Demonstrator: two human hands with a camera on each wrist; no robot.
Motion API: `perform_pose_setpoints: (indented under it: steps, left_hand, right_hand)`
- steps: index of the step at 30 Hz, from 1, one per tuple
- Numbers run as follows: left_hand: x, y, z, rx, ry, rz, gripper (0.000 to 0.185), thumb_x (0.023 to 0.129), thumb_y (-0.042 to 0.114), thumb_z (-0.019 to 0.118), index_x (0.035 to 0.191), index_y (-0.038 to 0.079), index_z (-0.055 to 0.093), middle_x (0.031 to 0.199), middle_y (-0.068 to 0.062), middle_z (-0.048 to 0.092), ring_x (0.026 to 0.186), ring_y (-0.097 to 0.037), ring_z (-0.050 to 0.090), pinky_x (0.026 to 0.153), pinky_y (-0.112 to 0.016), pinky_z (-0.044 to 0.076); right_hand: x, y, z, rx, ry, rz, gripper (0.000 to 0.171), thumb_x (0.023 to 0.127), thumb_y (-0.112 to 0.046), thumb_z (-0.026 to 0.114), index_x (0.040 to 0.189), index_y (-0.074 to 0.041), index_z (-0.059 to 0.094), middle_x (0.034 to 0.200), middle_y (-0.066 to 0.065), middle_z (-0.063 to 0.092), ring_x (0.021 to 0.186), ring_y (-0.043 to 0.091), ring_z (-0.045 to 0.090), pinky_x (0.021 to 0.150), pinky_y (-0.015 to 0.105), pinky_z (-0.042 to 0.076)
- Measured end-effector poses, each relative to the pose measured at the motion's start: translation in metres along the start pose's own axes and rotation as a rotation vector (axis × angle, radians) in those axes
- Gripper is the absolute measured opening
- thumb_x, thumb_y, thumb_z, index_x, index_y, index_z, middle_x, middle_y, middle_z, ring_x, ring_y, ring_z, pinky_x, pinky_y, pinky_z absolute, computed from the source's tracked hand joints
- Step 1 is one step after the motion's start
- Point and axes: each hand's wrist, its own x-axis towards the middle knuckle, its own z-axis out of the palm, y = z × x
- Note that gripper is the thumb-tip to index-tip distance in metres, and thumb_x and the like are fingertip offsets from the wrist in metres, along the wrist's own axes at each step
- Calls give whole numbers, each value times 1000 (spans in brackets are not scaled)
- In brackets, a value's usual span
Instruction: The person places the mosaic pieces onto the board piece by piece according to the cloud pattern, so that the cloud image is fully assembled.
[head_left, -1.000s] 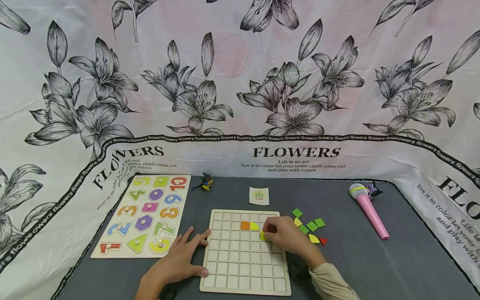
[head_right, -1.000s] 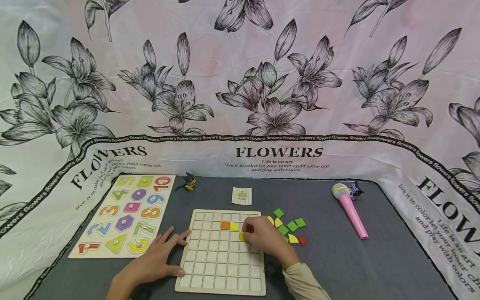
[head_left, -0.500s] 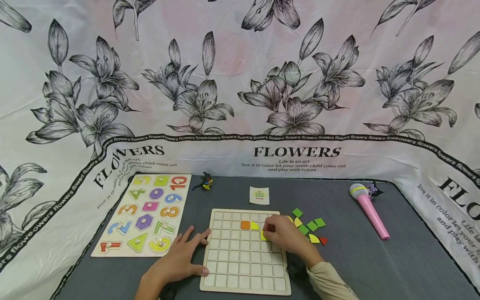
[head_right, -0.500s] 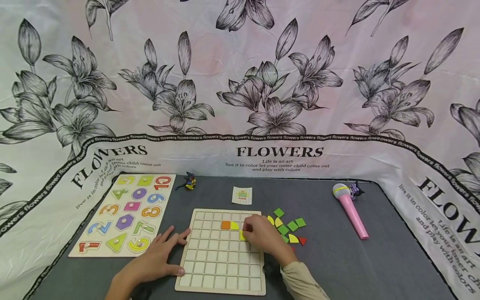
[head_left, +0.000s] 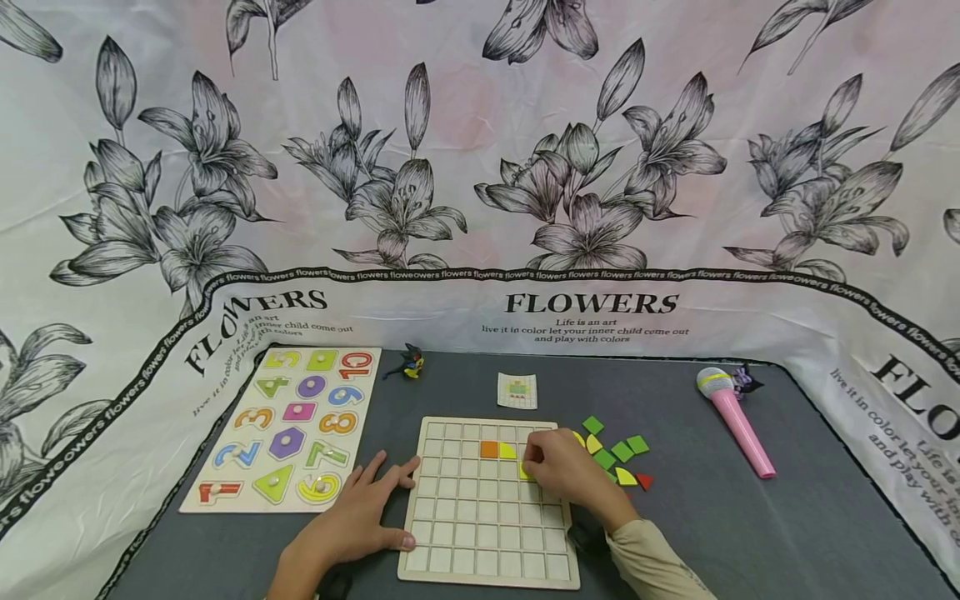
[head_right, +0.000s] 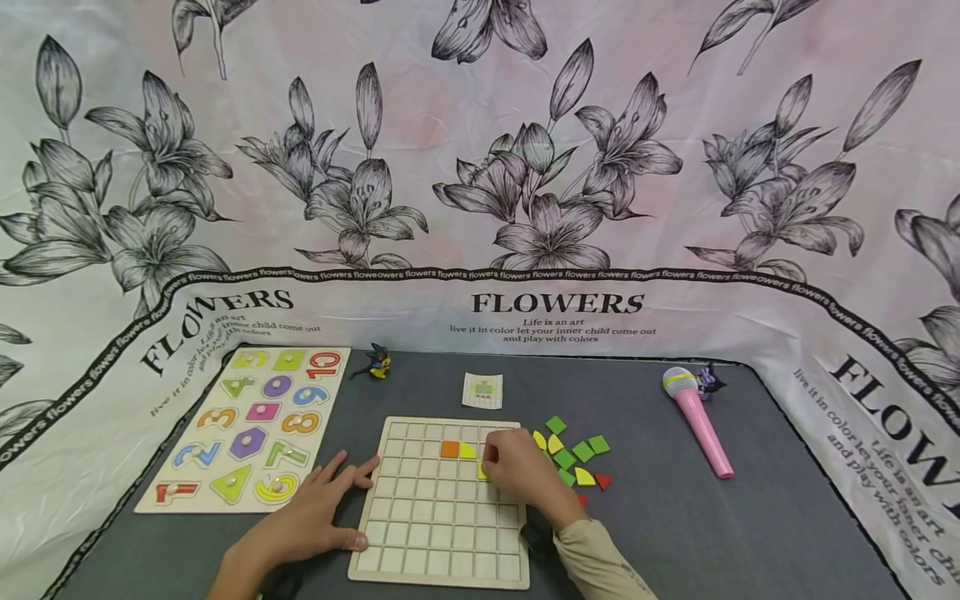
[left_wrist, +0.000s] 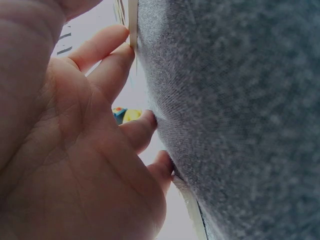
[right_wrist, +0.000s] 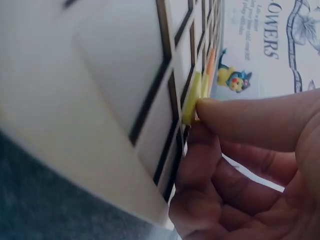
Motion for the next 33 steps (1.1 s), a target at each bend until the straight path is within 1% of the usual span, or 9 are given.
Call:
perform_pose_setpoints:
  steps: [5, 8, 11, 15, 20, 22, 24, 29, 33]
  left_hand:
    - [5, -14, 5, -12, -2, 24, 105, 77, 59, 91, 164, 24, 43, 145, 3, 59, 158, -55, 11, 121, -79, 3]
    - [8, -23, 8, -20, 5, 24, 106, 76, 62, 90, 164, 24, 44, 144, 7, 59, 159, -54, 10, 121, -79, 2]
    - [10, -28, 9, -21, 9, 23, 107, 75, 62, 90, 164, 24, 44, 144, 8, 59, 160, -53, 9, 121, -78, 1]
    - [8, -24, 8, -20, 7, 28, 104, 76, 60, 91, 162, 24, 46, 146, 4, 59, 159, -54, 10, 121, -79, 1]
    - [3, -13, 4, -29, 4, 37, 103, 77, 56, 92, 163, 22, 46, 144, 1, 60, 157, -57, 10, 121, -79, 0]
    - [3, -12, 4, -30, 8, 43, 103, 77, 56, 92, 163, 22, 46, 143, 1, 60, 157, -59, 12, 120, -80, 1]
    - [4, -13, 4, -32, 9, 35, 104, 76, 57, 92, 163, 22, 46, 144, 2, 60, 158, -56, 11, 121, -79, 1]
    - [9, -24, 8, -25, 10, 19, 106, 75, 62, 90, 163, 24, 45, 143, 9, 59, 160, -52, 9, 122, -78, 1]
    - [5, -13, 4, -27, 7, 14, 105, 77, 56, 92, 164, 21, 45, 142, 6, 59, 159, -54, 10, 121, -78, 1]
  right_hand:
    - [-3, 2, -8, 75, 10, 11, 17, 93, -2, 77, 82, -13, 71, 72, -11, 58, 64, 5, 51, 56, 26, 46]
    - [-7, 6, -16, 100, 15, 20, 13, 96, -2, 75, 88, -11, 71, 77, -9, 62, 68, 7, 54, 59, 27, 48]
    - [-11, 10, -25, 96, 35, 33, 7, 97, -2, 75, 94, -8, 73, 84, -7, 66, 74, 9, 58, 63, 29, 52]
    - [-15, 18, -34, 59, 86, 46, 6, 96, 0, 76, 99, -6, 76, 90, -5, 68, 79, 11, 61, 69, 31, 56]
    - [-20, 27, -41, 33, 138, 66, 11, 95, 1, 76, 106, -1, 78, 95, -1, 71, 82, 15, 63, 71, 35, 58]
    - [-22, 29, -44, 29, 136, 82, 14, 96, 1, 76, 109, 0, 78, 98, 1, 72, 85, 16, 64, 73, 37, 58]
    - [-25, 30, -47, 30, 123, 95, 15, 97, 1, 75, 112, 0, 78, 100, 1, 71, 87, 17, 64, 75, 38, 58]
    - [-35, 34, -55, 18, 108, 120, 18, 97, -2, 76, 114, -3, 79, 103, 2, 72, 88, 16, 62, 74, 37, 57]
    - [-44, 40, -61, -1, 106, 114, 19, 95, -4, 79, 114, -3, 79, 99, -2, 69, 86, 14, 60, 72, 34, 55]
